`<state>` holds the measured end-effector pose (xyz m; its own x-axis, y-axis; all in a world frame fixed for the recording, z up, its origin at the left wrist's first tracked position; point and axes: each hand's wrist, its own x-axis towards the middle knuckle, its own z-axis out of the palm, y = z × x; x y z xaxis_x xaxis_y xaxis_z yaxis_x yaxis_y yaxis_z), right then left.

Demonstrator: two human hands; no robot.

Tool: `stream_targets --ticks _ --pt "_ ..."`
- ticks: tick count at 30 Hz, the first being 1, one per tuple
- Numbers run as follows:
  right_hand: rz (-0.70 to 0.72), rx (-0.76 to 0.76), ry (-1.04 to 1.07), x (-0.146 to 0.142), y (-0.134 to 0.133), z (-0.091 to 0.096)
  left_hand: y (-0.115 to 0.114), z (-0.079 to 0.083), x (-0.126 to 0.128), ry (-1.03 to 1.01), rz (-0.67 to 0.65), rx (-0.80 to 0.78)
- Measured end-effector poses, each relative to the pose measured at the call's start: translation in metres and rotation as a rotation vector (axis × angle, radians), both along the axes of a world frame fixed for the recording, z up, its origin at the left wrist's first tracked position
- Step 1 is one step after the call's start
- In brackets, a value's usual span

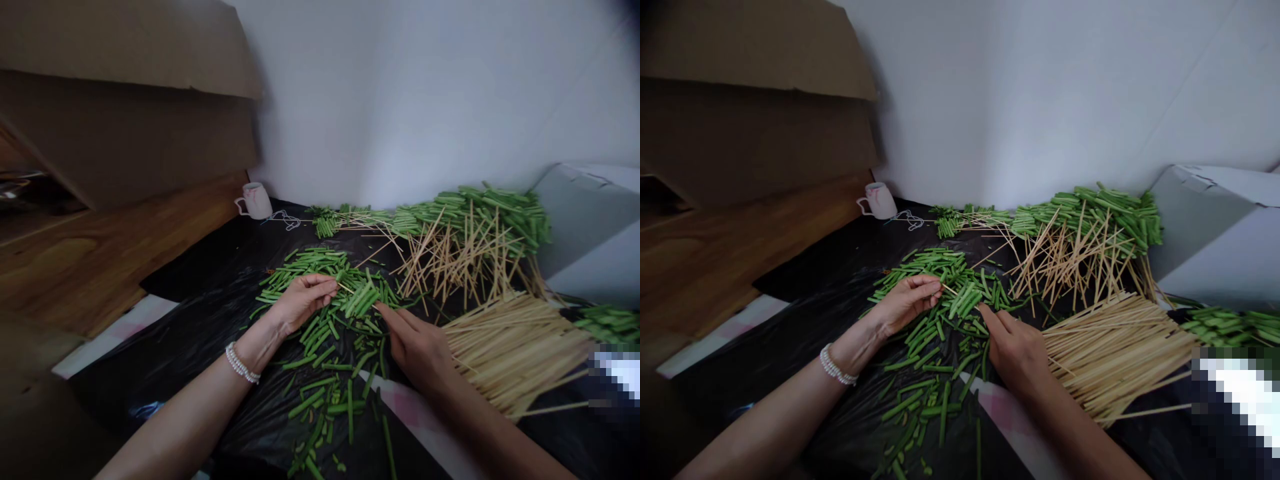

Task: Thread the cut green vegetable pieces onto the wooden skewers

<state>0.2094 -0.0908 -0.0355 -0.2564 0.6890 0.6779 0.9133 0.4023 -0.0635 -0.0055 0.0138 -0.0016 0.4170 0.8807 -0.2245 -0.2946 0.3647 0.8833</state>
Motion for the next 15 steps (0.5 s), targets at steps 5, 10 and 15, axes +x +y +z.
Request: stream_targets --ticks 5,10,15 --pt "0.02 -0.012 0.008 0.0003 0.0002 -0.0006 -0.0005 -0.003 0.0008 0.002 -0.005 -0.002" --pt "0.041 -0.032 0.016 -0.0001 0.0004 -0.002 -0.0044 -0.0041 0.0036 0.036 -0.015 0.025" --pt "0.046 -0.012 -0.014 -0.0011 0.0001 -0.0004 -0.0094 -0.0054 0.0081 0.093 -0.033 0.056"
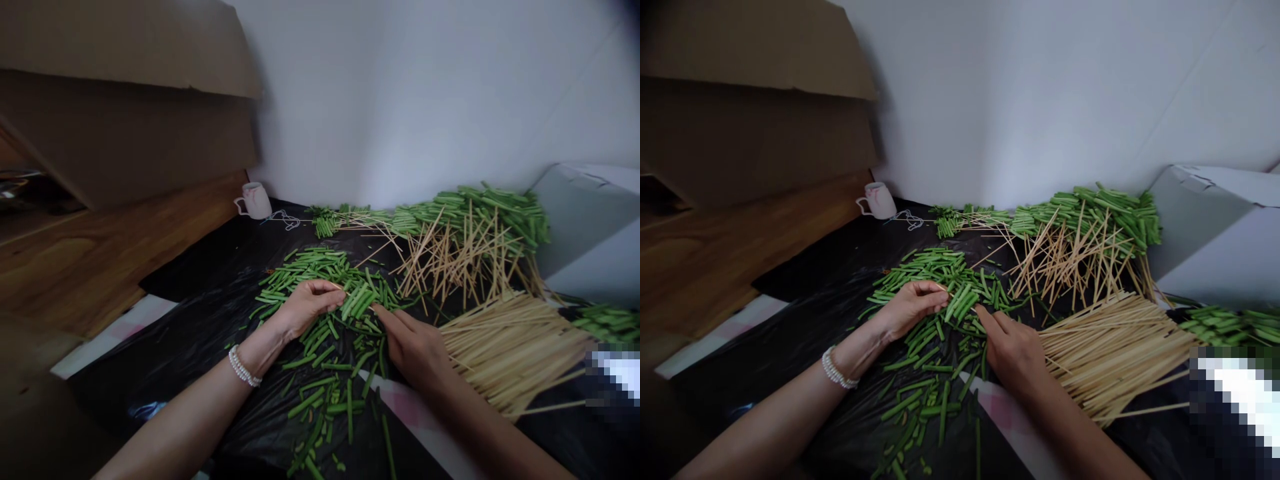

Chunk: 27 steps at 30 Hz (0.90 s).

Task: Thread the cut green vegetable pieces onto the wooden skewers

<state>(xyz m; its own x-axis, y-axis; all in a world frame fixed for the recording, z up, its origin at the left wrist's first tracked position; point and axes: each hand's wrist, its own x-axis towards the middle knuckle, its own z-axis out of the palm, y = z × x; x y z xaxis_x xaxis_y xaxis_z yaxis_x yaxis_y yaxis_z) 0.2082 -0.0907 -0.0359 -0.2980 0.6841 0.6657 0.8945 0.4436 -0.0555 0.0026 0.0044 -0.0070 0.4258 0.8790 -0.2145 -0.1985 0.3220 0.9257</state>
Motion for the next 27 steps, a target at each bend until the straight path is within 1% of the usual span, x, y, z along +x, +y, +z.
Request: stream_targets --ticks 4,7,9,12,13,15,19,24,27 --pt "0.001 0.013 -0.007 0.0 0.0 0.001 -0.001 0.0 0.001 0.001 -0.008 0.009" --pt "0.002 0.013 0.0 0.0 0.001 0.0 0.0 0.001 -0.001 0.039 -0.026 0.032" --pt "-0.004 0.023 0.009 0.001 0.001 0.0 0.004 0.003 -0.005 0.083 -0.051 0.078" --pt "-0.034 0.036 0.037 0.002 0.001 0.001 0.014 0.008 -0.016 0.17 -0.055 0.204" --pt "-0.049 0.037 0.045 0.003 0.001 0.001 0.017 0.01 -0.02 0.219 -0.045 0.261" --pt "-0.075 0.039 0.053 0.004 0.002 0.001 0.025 0.011 -0.029 0.387 -0.044 0.382" --pt "-0.078 0.045 0.043 0.004 0.002 0.002 0.035 0.01 -0.043 0.753 -0.12 0.572" --pt "-0.073 0.051 0.051 0.003 0.003 0.001 0.038 0.008 -0.054 1.016 -0.232 0.657" --pt "-0.07 0.041 0.051 0.003 0.003 0.001 0.039 0.008 -0.058 1.074 -0.294 0.682"
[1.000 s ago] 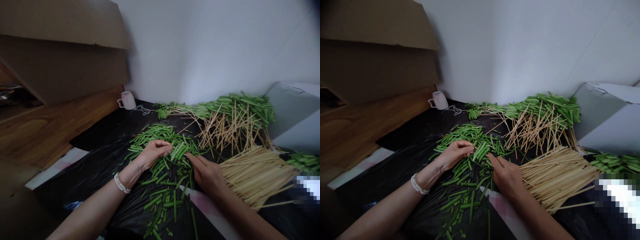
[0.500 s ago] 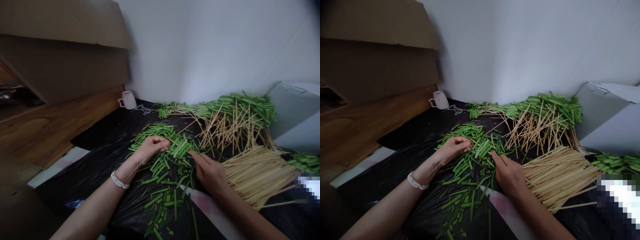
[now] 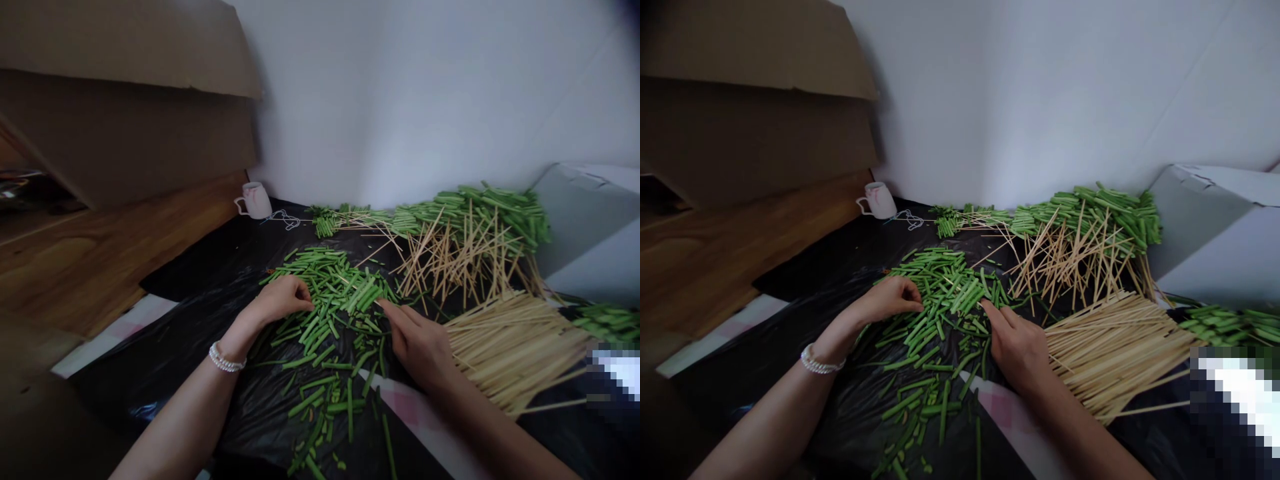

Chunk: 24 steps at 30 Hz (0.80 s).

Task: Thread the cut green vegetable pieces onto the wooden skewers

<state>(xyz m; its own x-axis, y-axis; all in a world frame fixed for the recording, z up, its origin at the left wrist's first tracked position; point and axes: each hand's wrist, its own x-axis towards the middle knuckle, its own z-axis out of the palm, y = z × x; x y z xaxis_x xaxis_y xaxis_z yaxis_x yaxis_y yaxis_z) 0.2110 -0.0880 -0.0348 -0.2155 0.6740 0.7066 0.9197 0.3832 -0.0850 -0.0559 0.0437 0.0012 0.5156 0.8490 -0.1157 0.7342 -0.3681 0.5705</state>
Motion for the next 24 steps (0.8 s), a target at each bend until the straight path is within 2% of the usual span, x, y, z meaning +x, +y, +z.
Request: stream_targets --ticks 8,11,16,20,24 --pt "0.003 -0.026 0.009 0.0 0.0 -0.002 -0.004 -0.001 -0.001 -0.065 -0.118 -0.158" --pt "0.003 -0.029 0.008 0.0 0.0 -0.002 -0.007 0.001 0.003 -0.142 -0.119 -0.184" --pt "0.006 -0.015 0.012 -0.001 0.0 -0.001 -0.009 0.006 0.014 -0.498 0.002 -0.241" --pt "0.015 -0.009 -0.009 -0.001 -0.001 0.0 -0.012 0.003 0.024 -0.822 0.142 -0.438" --pt "0.015 -0.006 -0.023 -0.001 -0.001 0.0 -0.015 -0.002 0.03 -0.969 0.233 -0.617"
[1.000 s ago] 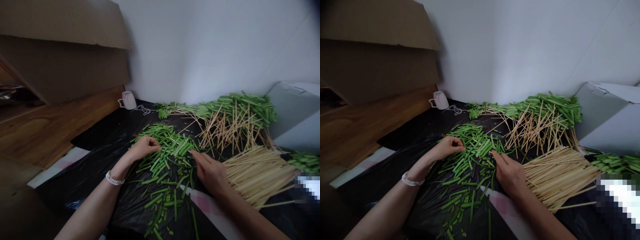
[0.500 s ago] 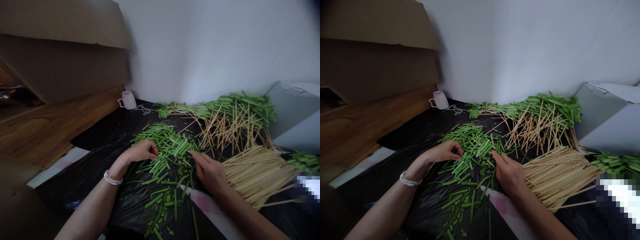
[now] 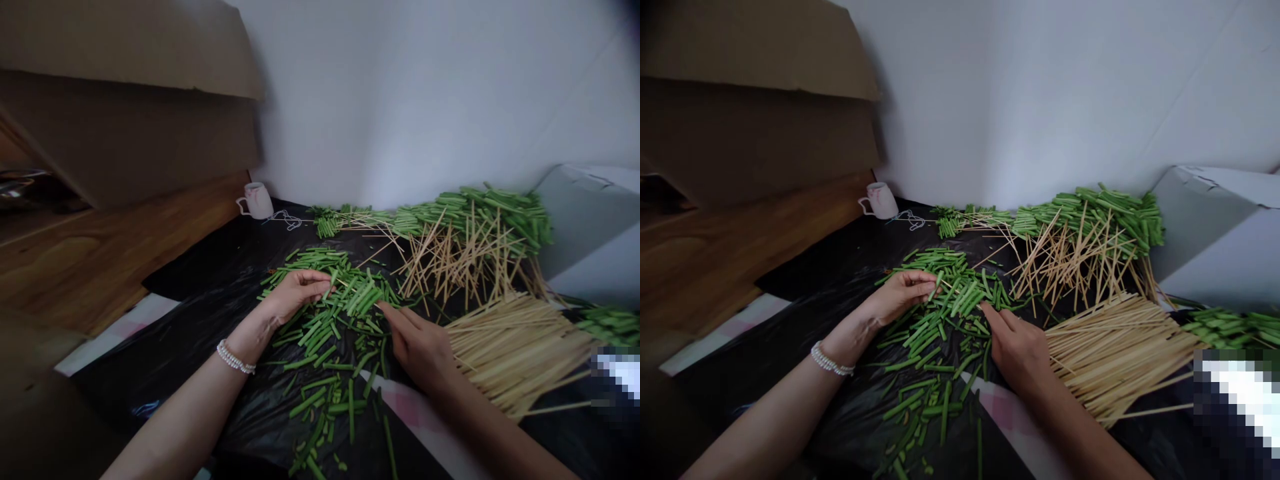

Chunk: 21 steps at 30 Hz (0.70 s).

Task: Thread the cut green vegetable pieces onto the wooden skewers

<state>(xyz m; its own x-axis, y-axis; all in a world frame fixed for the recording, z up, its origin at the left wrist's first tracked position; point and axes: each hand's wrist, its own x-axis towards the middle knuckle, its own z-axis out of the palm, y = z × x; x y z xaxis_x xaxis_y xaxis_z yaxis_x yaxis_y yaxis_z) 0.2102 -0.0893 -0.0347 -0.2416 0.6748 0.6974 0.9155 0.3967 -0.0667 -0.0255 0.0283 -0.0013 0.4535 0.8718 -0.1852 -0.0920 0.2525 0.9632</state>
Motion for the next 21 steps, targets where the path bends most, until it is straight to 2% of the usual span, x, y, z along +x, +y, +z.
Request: stream_targets --ticks 5,21 --pt "0.003 -0.008 -0.013 -0.0004 -0.0007 0.0005 -0.0012 0.0016 0.0011 -0.063 0.032 -0.083" --pt "0.0 -0.021 -0.04 -0.0009 -0.0008 0.0001 -0.0028 0.0026 0.0029 -0.031 0.069 -0.07"
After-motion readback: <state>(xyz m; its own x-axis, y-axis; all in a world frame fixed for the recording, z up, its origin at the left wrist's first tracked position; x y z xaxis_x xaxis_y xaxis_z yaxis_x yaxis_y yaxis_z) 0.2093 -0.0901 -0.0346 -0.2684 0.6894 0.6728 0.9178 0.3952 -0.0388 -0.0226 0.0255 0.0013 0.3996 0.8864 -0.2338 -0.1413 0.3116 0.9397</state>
